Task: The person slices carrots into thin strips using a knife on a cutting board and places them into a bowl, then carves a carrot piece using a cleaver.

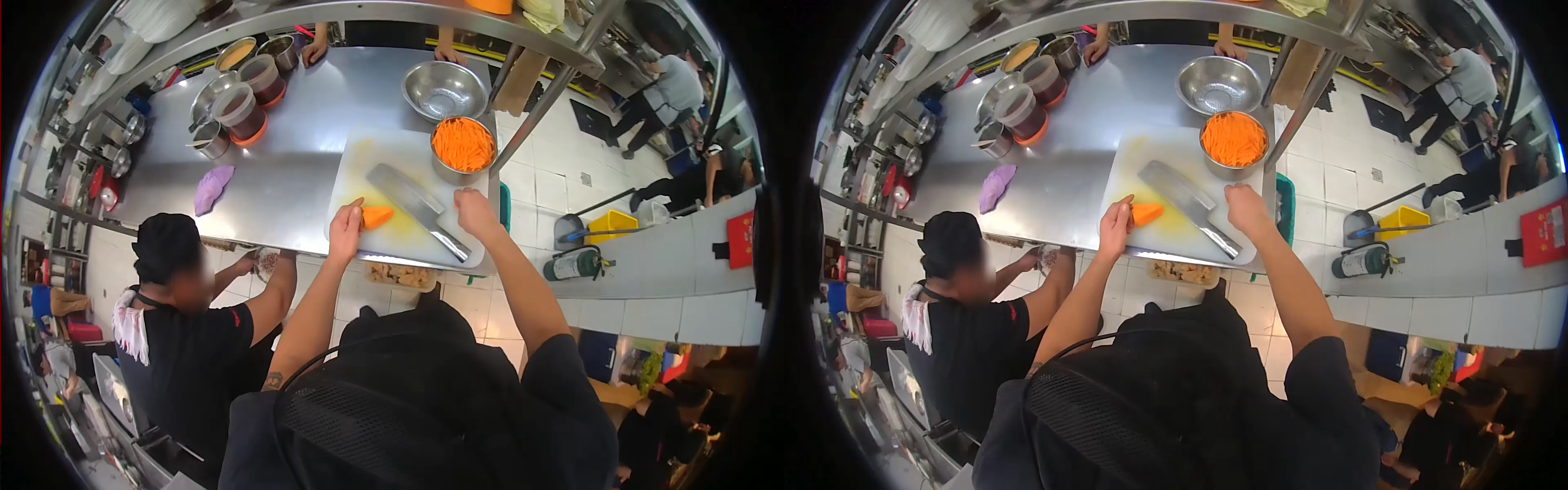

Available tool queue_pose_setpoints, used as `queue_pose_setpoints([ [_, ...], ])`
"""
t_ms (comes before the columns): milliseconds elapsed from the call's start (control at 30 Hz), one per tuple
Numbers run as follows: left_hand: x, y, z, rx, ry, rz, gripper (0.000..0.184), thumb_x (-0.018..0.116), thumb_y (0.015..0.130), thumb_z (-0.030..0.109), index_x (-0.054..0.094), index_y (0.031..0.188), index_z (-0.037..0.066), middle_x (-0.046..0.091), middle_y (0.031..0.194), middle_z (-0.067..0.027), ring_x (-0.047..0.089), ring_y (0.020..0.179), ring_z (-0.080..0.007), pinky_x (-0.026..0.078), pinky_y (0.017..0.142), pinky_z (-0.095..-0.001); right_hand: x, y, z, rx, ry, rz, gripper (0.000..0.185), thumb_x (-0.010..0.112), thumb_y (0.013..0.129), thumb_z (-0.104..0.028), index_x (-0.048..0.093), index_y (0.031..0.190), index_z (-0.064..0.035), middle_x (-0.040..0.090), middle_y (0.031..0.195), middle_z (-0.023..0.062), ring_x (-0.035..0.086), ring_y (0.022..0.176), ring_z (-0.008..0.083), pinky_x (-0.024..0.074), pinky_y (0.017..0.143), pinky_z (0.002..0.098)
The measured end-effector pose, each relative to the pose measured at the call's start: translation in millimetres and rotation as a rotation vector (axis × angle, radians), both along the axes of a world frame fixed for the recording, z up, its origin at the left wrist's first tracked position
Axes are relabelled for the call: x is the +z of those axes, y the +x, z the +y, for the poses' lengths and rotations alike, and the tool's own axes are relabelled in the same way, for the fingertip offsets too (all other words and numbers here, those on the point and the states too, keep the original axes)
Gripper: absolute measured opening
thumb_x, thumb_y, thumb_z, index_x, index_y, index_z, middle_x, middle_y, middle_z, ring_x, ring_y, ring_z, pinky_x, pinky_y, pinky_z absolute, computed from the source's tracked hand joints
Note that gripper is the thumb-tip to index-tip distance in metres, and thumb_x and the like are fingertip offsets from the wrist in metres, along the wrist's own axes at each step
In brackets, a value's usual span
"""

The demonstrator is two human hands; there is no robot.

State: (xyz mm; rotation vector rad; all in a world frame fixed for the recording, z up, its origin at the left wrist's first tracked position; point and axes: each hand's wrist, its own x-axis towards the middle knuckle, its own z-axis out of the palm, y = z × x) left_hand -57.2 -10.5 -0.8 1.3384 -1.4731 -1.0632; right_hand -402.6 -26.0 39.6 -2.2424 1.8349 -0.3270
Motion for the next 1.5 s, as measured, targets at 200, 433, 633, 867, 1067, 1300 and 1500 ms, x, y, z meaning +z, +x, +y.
queue_pose_setpoints([
  [200,6,-4,-2,0.129,0.130,0.236,0.051,0.047,0.114,0.039,0.064,0.141,-0.001,0.071,0.109,-0.0050,0.055,0.070,-0.0078,0.046,0.063,-0.0236,10,4,1,0.072,0.127,0.085,0.026,0.065,0.082,0.003,0.063,0.108,0.0001,0.069,0.104,0.0222,0.069,0.105,0.0412,0.0585,0.086,0.0500],
  [433,2,-8,-1,0.225,0.090,0.238,0.048,0.053,0.110,0.034,0.063,0.140,-0.001,0.071,0.112,-0.0064,0.057,0.074,-0.0093,0.047,0.066,-0.0247,13,-5,13,0.036,-0.244,-0.274,0.021,0.062,0.085,0.002,0.062,0.106,0.0001,0.067,0.098,0.0204,0.069,0.092,0.0409,0.0573,0.080,0.0496],
  [633,35,-23,23,0.059,-0.173,-0.301,0.063,0.071,0.084,0.006,0.056,0.146,0.007,0.059,0.141,-0.0146,0.059,0.114,-0.0285,0.052,0.092,-0.0358,84,-16,-53,-0.011,-0.558,-0.460,0.017,0.061,0.089,0.004,0.067,0.104,0.0000,0.066,0.101,0.0195,0.066,0.091,0.0387,0.0547,0.078,0.0463],
  [867,40,-24,23,-0.092,0.122,-0.208,0.048,0.075,0.086,0.006,0.064,0.132,0.002,0.065,0.124,-0.0159,0.061,0.115,-0.0338,0.052,0.098,-0.0404,88,15,19,-0.009,-0.206,-0.582,0.023,0.068,0.091,-0.003,0.071,0.113,-0.0005,0.065,0.104,0.0187,0.065,0.102,0.0380,0.0540,0.089,0.0472],
  [1067,23,-28,40,0.033,-0.114,-0.376,0.047,0.077,0.094,0.027,0.065,0.130,-0.002,0.064,0.122,-0.0197,0.061,0.116,-0.0373,0.050,0.100,-0.0439,24,55,79,0.042,0.055,-0.206,0.055,0.084,0.083,-0.019,0.065,0.133,-0.0062,0.061,0.124,0.0186,0.060,0.118,0.0363,0.0519,0.097,0.0467],
  [1300,37,-22,39,-0.107,-0.082,-0.268,0.045,0.078,0.088,0.010,0.060,0.128,0.000,0.064,0.122,-0.0183,0.060,0.117,-0.0405,0.050,0.101,-0.0453,39,69,55,-0.116,0.246,-0.360,0.042,0.067,0.090,-0.008,0.055,0.131,-0.0020,0.067,0.090,0.0267,0.067,0.085,0.0465,0.0523,0.077,0.0518],
  [1500,35,-45,24,-0.133,-0.232,-0.311,0.039,0.079,0.081,0.002,0.060,0.114,-0.001,0.062,0.109,-0.0168,0.062,0.107,-0.0390,0.052,0.094,-0.0458,83,74,97,-0.139,0.506,-0.461,0.026,0.056,0.105,-0.014,0.053,0.126,0.0015,0.067,0.085,0.0339,0.066,0.087,0.0551,0.0483,0.075,0.0591],
])
